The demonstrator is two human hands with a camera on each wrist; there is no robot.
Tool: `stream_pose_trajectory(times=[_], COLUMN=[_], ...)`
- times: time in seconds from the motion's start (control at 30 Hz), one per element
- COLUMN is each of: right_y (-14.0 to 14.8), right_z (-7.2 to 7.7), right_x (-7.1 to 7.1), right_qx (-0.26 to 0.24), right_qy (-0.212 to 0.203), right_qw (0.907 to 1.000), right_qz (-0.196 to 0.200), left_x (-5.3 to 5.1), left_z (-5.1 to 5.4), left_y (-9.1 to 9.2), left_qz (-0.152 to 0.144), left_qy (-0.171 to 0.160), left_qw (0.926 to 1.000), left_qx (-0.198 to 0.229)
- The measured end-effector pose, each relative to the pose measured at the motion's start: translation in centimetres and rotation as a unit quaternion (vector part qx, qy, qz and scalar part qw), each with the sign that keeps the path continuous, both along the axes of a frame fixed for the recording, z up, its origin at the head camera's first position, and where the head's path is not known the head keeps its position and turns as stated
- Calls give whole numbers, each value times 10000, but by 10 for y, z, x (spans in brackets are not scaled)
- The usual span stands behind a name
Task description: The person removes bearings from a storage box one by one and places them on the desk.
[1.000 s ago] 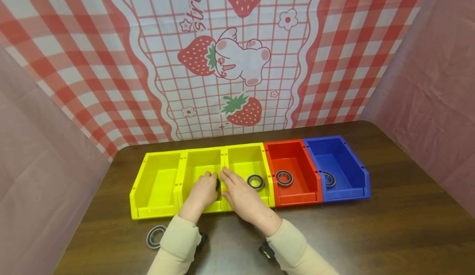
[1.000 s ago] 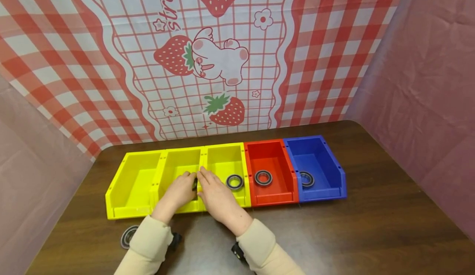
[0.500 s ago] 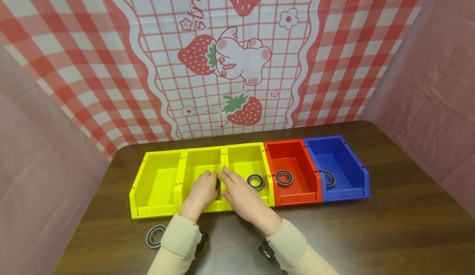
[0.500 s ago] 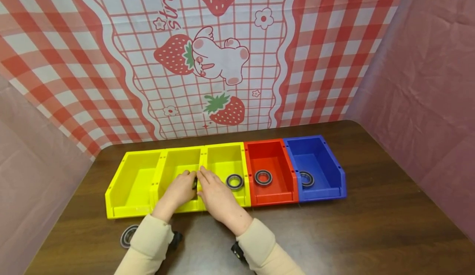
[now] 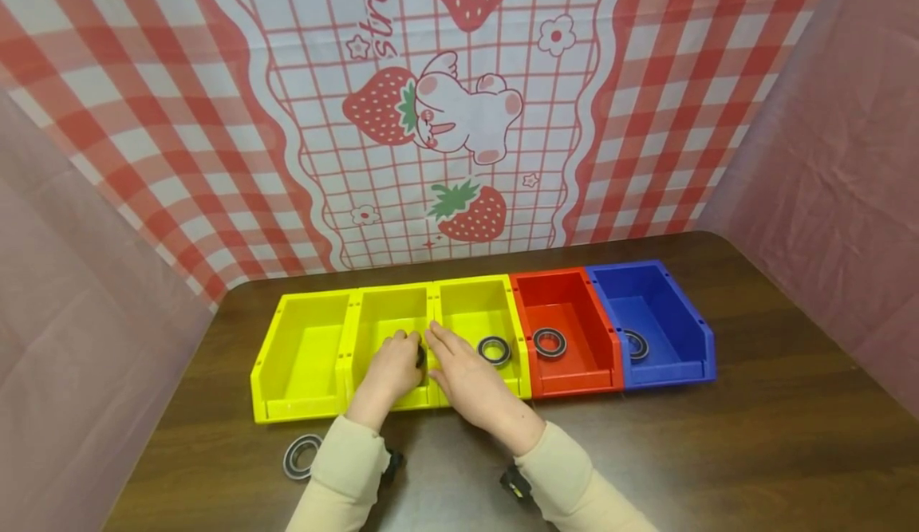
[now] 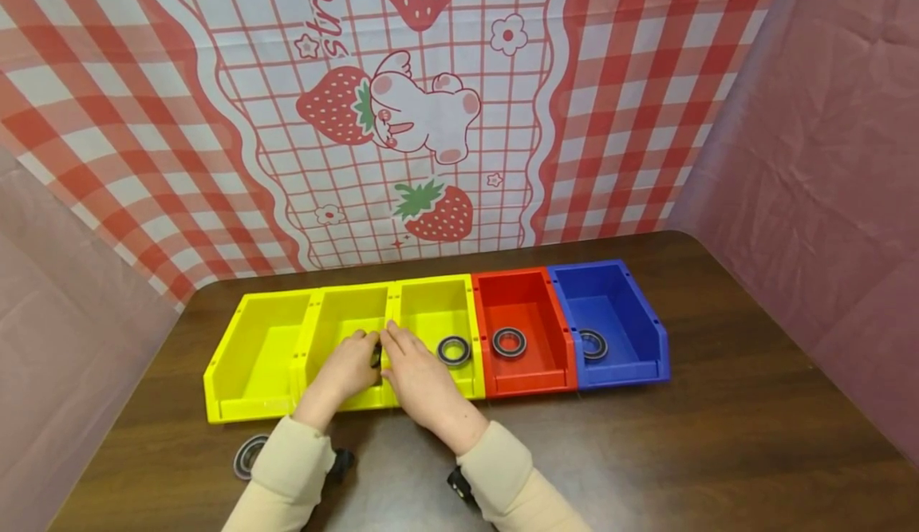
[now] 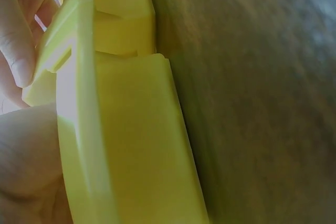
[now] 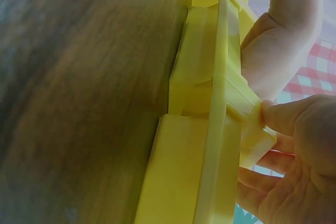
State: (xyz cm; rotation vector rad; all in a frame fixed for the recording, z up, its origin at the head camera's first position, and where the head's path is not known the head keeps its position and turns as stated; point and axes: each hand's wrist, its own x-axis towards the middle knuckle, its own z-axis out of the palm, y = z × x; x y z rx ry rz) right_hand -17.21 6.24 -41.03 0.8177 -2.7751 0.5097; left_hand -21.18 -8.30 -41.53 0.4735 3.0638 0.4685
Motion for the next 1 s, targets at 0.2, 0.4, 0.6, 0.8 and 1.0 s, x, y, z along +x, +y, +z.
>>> stream_pose_trajectory(times=[0.2, 0.4, 0.6, 0.8, 1.0], right_y=[0, -1, -1, -1, -1], right_z=[0, 1, 0, 1, 1], right_x=[1, 1, 0, 0, -1], right_qx=[-12, 25, 33, 79, 70], right_qy=[8, -109, -85, 31, -32], right_qw=[10000, 9999, 10000, 10000, 10000], right_qz=[0, -23, -39, -35, -62], left_x=[2, 2, 4, 8, 12], left_z=[1, 0, 1, 5, 9], left_y=[-2, -3, -4, -6, -7], left_qz=[-39, 5, 52, 130, 230], left_qy=[-19, -117, 65, 260, 307], left_qw=[10000, 9998, 9995, 9990, 9981], left_qx=[89, 187, 308, 329, 475])
